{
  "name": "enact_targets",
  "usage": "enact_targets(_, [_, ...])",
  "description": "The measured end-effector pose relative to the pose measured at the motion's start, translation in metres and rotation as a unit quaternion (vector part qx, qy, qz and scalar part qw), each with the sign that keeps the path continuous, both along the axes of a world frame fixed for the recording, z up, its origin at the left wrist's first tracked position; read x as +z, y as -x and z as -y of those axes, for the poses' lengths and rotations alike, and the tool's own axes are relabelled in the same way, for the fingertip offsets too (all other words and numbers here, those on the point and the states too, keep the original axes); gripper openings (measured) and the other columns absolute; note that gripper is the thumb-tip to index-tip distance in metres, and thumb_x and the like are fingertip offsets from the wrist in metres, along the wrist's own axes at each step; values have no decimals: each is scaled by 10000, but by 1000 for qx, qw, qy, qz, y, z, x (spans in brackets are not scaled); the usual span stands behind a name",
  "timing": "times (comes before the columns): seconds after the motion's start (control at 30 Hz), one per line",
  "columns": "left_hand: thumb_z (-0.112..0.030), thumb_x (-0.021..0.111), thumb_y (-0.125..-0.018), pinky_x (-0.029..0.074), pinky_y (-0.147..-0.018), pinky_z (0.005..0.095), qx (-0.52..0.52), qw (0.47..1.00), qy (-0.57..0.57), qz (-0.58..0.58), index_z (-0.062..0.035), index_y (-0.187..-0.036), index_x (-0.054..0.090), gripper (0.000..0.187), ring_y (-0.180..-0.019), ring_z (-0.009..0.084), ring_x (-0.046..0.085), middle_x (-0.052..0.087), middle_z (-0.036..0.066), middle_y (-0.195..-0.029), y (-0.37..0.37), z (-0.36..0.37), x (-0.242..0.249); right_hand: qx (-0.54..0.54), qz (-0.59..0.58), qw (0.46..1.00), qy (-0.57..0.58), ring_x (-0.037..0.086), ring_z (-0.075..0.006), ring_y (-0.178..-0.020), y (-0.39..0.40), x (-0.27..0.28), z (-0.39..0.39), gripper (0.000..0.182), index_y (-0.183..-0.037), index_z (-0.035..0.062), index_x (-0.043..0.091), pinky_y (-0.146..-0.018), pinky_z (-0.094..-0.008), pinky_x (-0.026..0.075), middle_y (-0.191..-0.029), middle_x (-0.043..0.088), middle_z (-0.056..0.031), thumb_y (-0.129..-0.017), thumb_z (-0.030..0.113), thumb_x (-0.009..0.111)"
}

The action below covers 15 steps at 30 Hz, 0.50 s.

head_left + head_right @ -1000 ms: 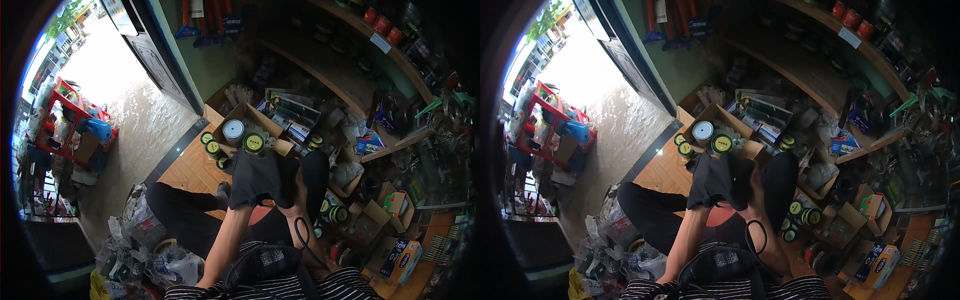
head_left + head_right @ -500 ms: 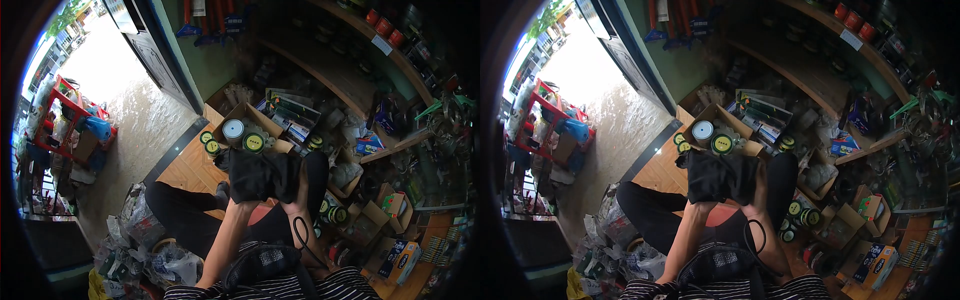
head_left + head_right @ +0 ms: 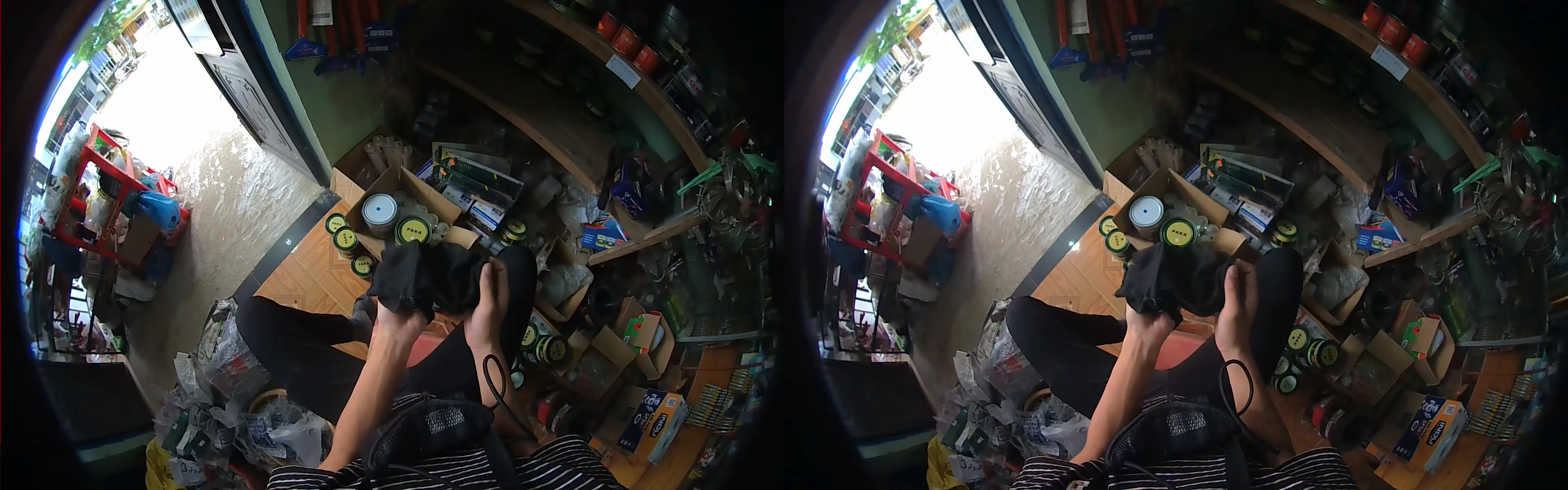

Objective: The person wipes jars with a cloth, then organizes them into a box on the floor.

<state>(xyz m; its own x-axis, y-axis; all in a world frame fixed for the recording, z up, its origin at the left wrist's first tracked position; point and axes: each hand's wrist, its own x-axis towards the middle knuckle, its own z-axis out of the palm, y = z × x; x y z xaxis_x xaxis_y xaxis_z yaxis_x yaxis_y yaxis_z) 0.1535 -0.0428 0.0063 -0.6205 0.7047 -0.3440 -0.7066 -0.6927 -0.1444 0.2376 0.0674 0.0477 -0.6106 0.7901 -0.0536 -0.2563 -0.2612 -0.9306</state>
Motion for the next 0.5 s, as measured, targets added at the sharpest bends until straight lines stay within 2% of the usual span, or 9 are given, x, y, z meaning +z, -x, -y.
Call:
enact_targets(0.03, [-298,561,-1033,531,-1070,409,6,999,32,-9,-45,-1355,558,410,-1194,260,652,653,126,-1318,-2,-4,3,-24,61,995,-71,525,-74,-974,-2,-1,0,230,-1153,47,560,-918,-246,422,-1035,564,8,-1064,258,554])
enact_targets(0.07, [-318,571,-1029,544,-1049,409,13,998,63,-18,-48,-1356,559,425,-1178,267,659,657,129,-1305,-3,-6,7,-27,112,988,-103,519,-101,-1016,-4,3,2,203,-1152,46,557,-949,-267,424,-1063,550,-22,-1025,196,608])
enact_targets(0.13, [-354,576,-1022,542,-1034,410,11,997,51,-51,-52,-1360,561,453,-1164,266,657,658,123,-1289,-5,-4,9,-132,59,958,-249,534,-188,-1087,0,-5,7,262,-1120,57,582,-1005,-351,429,-1137,541,-73,-938,192,712])
enact_targets(0.2, [-384,577,-1018,536,-1028,408,10,996,27,-79,-58,-1364,562,476,-1159,260,649,654,115,-1282,-6,-3,10,-93,128,845,-510,539,-295,-1151,-10,19,6,299,-1108,33,604,-1036,-423,425,-1191,515,-140,-889,187,737])
enact_targets(0.23, [-397,574,-1018,530,-1029,407,7,996,9,-90,-62,-1367,562,484,-1162,255,643,651,110,-1282,-7,-4,11,-40,109,828,-549,528,-344,-1191,-7,30,7,334,-1069,45,641,-1055,-460,416,-1197,536,-143,-819,212,788])
enact_targets(0.27, [-409,572,-1017,525,-1030,405,3,995,-9,-102,-65,-1369,562,493,-1164,250,636,647,105,-1283,-7,-5,11,64,97,843,-526,540,-334,-1177,-3,36,11,333,-1069,57,663,-1039,-457,431,-1231,548,-139,-816,222,806])
enact_targets(0.33, [-451,553,-1016,511,-1039,382,10,989,79,-126,-91,-1361,573,498,-1170,222,622,634,73,-1285,-11,-3,2,156,134,823,-529,571,-306,-1139,6,37,26,293,-1063,64,678,-1000,-439,450,-1189,601,-108,-841,211,801])
enact_targets(0.4, [-441,536,-1023,524,-1011,376,23,991,54,-121,-70,-1339,589,490,-1143,230,631,647,73,-1257,-7,-1,4,150,113,809,-557,600,-289,-1055,13,21,27,234,-1036,73,676,-960,-433,453,-1111,629,-80,-873,214,769])
enact_targets(0.5, [-405,446,-1041,533,-991,375,29,977,125,-170,-39,-1296,617,478,-1112,253,645,661,137,-1224,1,1,4,142,90,800,-576,621,-284,-964,21,16,30,167,-990,72,672,-911,-431,460,-998,654,-58,-894,190,740])
